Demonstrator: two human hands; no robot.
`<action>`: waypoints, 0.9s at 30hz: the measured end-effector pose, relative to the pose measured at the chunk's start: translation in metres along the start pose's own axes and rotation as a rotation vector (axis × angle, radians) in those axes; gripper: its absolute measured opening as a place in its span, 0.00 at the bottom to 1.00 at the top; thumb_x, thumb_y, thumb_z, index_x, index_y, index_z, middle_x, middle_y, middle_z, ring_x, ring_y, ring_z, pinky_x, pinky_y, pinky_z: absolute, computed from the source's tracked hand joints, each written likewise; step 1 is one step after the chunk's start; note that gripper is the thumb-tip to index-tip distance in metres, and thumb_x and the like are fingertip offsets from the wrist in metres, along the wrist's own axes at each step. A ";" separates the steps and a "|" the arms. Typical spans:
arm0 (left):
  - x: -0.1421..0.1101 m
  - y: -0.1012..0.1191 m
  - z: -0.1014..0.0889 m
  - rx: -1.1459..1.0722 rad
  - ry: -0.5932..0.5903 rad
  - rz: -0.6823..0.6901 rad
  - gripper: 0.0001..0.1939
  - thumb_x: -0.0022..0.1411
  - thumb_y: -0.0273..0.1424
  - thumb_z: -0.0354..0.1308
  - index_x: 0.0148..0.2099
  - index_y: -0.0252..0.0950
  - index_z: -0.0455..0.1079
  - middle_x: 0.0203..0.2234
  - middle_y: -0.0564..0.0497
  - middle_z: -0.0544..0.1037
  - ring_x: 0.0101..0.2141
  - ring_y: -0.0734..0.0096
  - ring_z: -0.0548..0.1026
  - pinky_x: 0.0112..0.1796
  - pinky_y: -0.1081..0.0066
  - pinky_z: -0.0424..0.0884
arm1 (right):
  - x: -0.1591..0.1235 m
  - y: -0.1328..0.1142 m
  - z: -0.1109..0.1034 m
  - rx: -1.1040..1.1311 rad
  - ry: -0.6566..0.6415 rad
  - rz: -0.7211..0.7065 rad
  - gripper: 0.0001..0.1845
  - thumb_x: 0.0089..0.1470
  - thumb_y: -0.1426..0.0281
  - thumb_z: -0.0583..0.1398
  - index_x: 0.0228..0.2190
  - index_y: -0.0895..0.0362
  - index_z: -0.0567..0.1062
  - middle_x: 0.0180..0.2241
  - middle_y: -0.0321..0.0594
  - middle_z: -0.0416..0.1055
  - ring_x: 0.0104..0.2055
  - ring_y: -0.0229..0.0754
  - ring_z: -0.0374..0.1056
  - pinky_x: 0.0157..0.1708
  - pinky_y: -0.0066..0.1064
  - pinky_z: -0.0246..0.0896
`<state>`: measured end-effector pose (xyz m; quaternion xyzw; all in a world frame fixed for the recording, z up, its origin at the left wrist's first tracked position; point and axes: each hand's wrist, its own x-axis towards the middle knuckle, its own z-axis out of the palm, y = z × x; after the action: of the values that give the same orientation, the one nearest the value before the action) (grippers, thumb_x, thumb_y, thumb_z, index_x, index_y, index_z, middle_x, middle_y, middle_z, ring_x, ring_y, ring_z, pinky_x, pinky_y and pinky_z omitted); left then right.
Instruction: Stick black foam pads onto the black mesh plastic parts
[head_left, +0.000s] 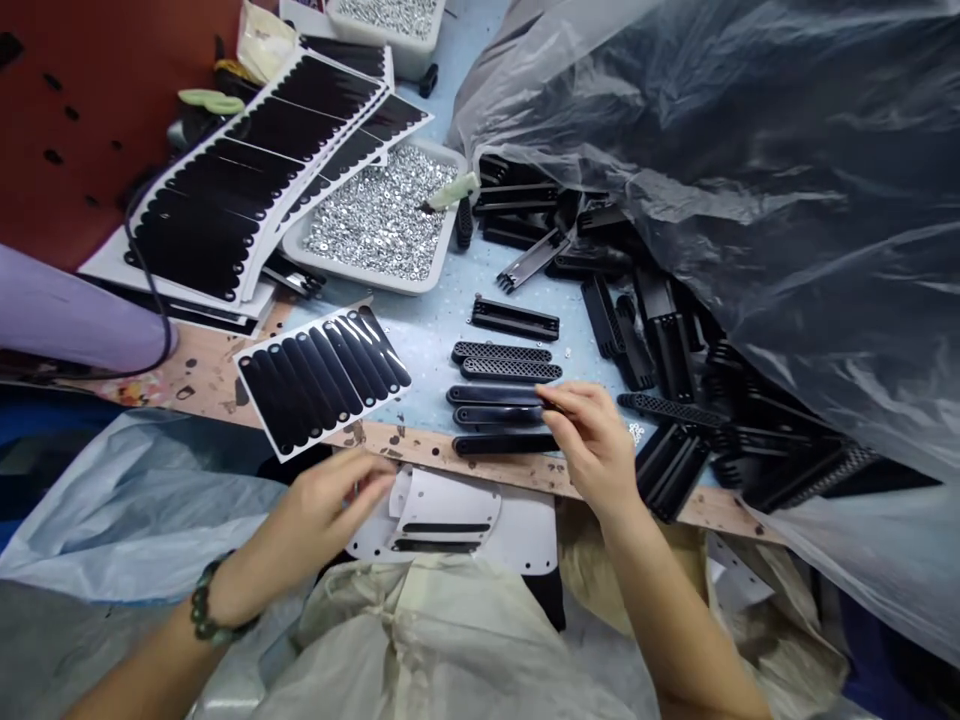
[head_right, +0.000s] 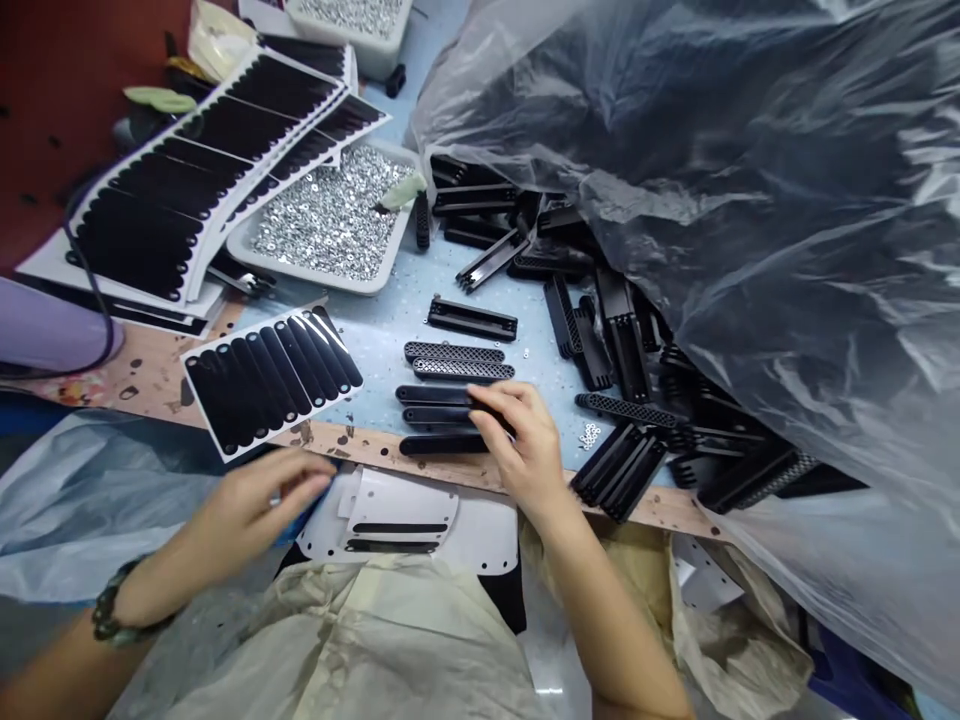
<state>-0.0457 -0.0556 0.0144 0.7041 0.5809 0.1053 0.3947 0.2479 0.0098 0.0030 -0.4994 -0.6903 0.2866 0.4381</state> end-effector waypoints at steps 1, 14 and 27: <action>0.016 0.007 -0.010 -0.026 0.096 0.013 0.13 0.66 0.38 0.48 0.45 0.39 0.70 0.39 0.50 0.75 0.39 0.71 0.73 0.40 0.74 0.67 | 0.015 0.003 0.002 -0.069 -0.055 -0.069 0.11 0.58 0.71 0.59 0.44 0.52 0.75 0.38 0.41 0.70 0.42 0.41 0.67 0.43 0.35 0.66; 0.149 0.020 0.003 -0.395 0.046 0.061 0.19 0.60 0.32 0.56 0.53 0.35 0.70 0.49 0.47 0.74 0.42 0.71 0.75 0.44 0.71 0.73 | 0.074 0.035 0.043 -0.324 -0.394 -0.237 0.07 0.60 0.68 0.56 0.37 0.56 0.73 0.37 0.43 0.71 0.41 0.43 0.67 0.43 0.35 0.64; 0.161 0.020 0.004 -0.666 -0.097 -0.069 0.15 0.59 0.34 0.57 0.47 0.33 0.72 0.38 0.47 0.78 0.37 0.69 0.77 0.40 0.69 0.74 | 0.079 0.032 0.048 -0.341 -0.456 -0.244 0.05 0.60 0.70 0.56 0.36 0.56 0.73 0.37 0.41 0.72 0.40 0.42 0.66 0.41 0.34 0.63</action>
<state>0.0204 0.0877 -0.0250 0.5205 0.5186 0.2423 0.6336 0.2102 0.0970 -0.0200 -0.4022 -0.8637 0.2164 0.2131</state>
